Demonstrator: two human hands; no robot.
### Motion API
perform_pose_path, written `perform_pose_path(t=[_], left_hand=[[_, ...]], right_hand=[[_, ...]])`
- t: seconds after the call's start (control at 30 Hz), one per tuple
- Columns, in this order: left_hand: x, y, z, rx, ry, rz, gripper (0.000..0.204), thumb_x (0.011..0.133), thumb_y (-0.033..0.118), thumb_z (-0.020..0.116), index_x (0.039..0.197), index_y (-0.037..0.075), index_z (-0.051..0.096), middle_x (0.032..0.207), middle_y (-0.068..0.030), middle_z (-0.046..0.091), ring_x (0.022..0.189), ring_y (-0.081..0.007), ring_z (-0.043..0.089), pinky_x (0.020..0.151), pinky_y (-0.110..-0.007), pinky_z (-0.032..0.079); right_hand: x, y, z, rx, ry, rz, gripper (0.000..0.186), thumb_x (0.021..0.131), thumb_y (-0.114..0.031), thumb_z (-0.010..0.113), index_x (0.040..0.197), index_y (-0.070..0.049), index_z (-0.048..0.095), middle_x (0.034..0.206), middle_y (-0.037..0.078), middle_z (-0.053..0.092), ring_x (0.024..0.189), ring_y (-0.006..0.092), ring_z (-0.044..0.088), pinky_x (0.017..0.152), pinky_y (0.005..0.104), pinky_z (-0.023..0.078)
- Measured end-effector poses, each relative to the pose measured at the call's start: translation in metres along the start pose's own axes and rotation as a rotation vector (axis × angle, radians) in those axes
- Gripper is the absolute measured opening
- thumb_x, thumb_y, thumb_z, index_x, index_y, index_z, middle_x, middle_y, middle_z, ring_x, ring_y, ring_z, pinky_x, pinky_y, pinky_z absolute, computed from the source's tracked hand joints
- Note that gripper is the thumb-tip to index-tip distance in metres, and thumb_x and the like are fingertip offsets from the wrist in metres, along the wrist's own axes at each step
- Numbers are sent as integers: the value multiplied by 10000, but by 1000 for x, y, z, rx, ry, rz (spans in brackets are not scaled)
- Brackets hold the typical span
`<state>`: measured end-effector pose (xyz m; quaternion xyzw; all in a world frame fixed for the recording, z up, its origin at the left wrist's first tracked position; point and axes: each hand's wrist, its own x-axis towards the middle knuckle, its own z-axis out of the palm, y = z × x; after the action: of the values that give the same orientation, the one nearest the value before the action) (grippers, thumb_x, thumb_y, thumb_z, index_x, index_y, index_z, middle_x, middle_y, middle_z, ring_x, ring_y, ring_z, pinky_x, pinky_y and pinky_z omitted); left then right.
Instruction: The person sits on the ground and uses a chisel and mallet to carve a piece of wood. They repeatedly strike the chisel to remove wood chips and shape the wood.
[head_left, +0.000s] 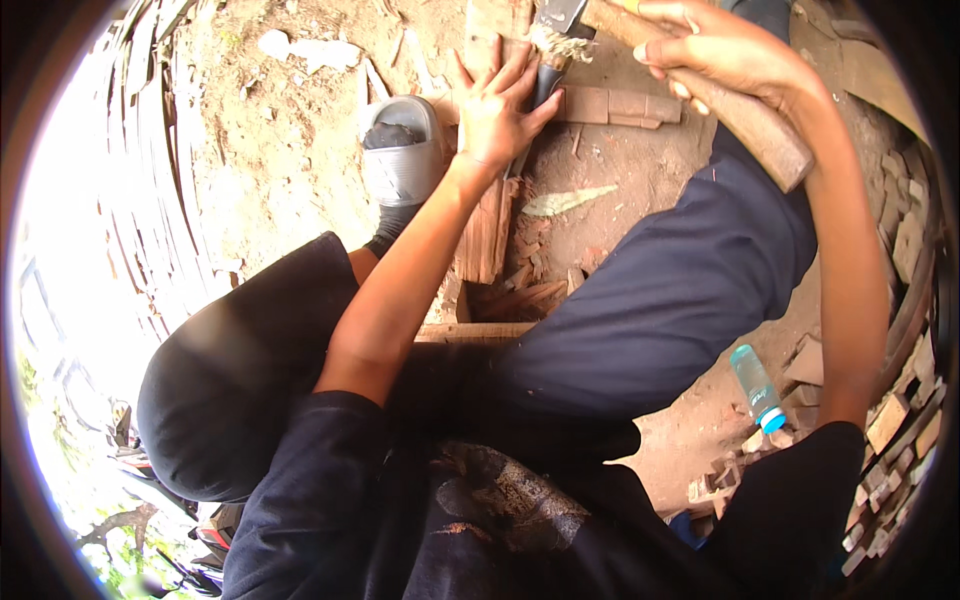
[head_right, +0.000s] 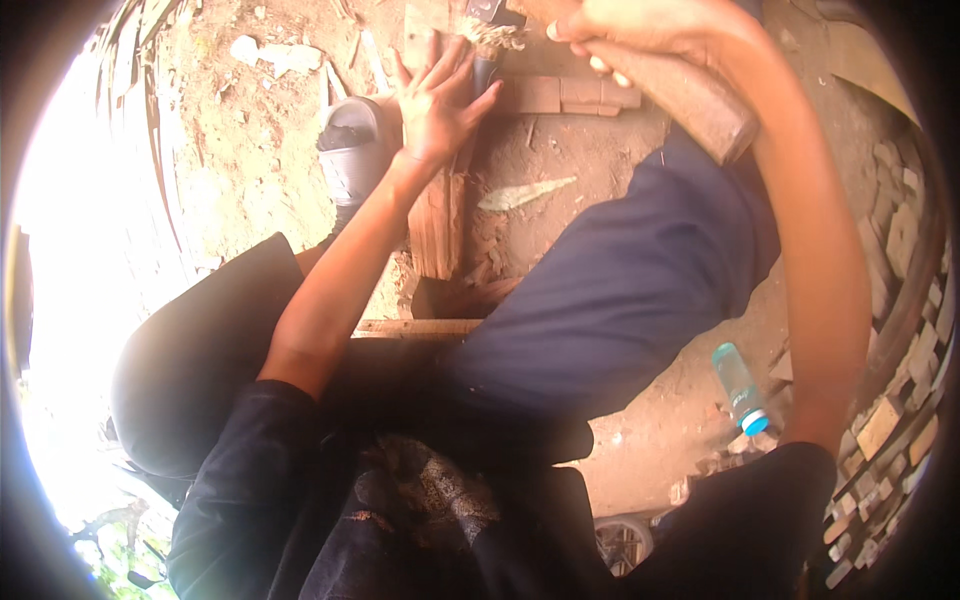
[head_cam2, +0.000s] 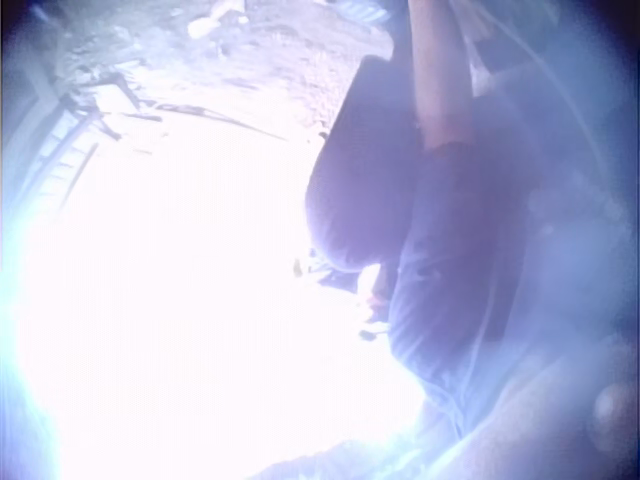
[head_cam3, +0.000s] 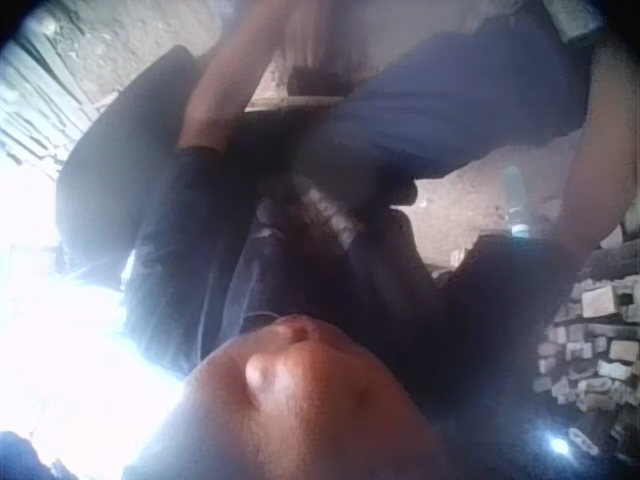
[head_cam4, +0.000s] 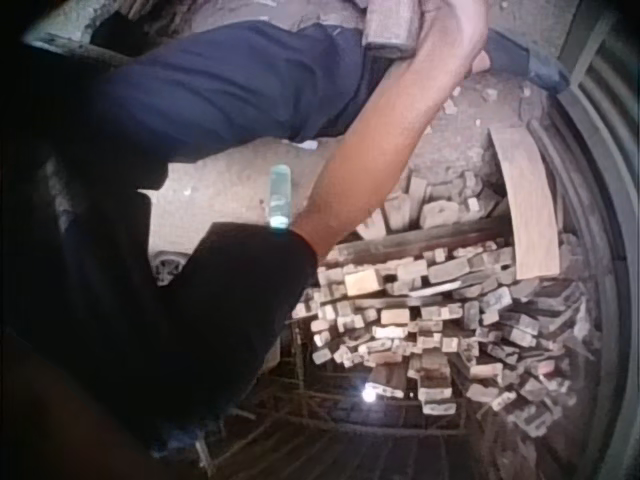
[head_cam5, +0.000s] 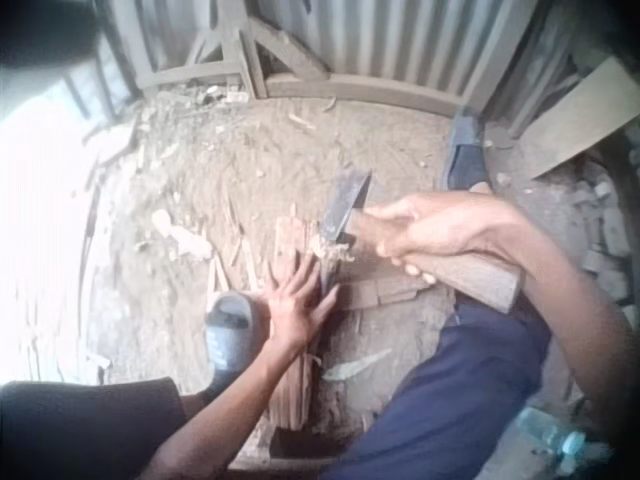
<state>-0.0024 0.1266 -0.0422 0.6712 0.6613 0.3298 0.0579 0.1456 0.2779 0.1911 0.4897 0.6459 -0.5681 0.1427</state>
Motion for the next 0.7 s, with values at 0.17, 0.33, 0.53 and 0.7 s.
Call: perform_pose_path(t=[0.17, 0.33, 0.53, 0.7], left_hand=[[5, -6, 7, -5, 25, 27, 469, 763, 368, 723, 1120, 67, 684, 1267, -57, 607, 1306, -304, 449, 1097, -657, 72], [5, -5, 12, -17, 27, 27, 465, 757, 358, 733, 1111, 61, 683, 1275, -65, 600, 1300, -315, 454, 1099, -648, 87], [6, -2, 6, -11, 6, 56, 464, 760, 347, 739, 1098, 34, 679, 1307, -112, 572, 1317, -320, 433, 1120, -603, 108], [5, -1, 9, -10, 13, 62, 452, 757, 350, 744, 1080, 39, 687, 1309, -104, 570, 1315, -319, 435, 1119, -599, 120]], right_hand=[[3, -3, -16, -73, -94, 59, 568, 913, -52, 526, 1443, 0, 325, 803, 28, 576, 647, 99, 554, 557, 241, 499], [27, 20, -31, 287, 244, -188, 603, 926, -61, 518, 1459, 28, 250, 799, 36, 562, 609, 94, 532, 502, 237, 484], [4, 26, 4, 42, -79, 65, 620, 925, -60, 491, 1476, 10, 215, 823, 58, 580, 606, 116, 548, 511, 255, 493], [-9, 28, -23, 101, 28, 154, 611, 929, -26, 489, 1476, 5, 218, 783, 42, 550, 581, 103, 543, 475, 229, 488]])
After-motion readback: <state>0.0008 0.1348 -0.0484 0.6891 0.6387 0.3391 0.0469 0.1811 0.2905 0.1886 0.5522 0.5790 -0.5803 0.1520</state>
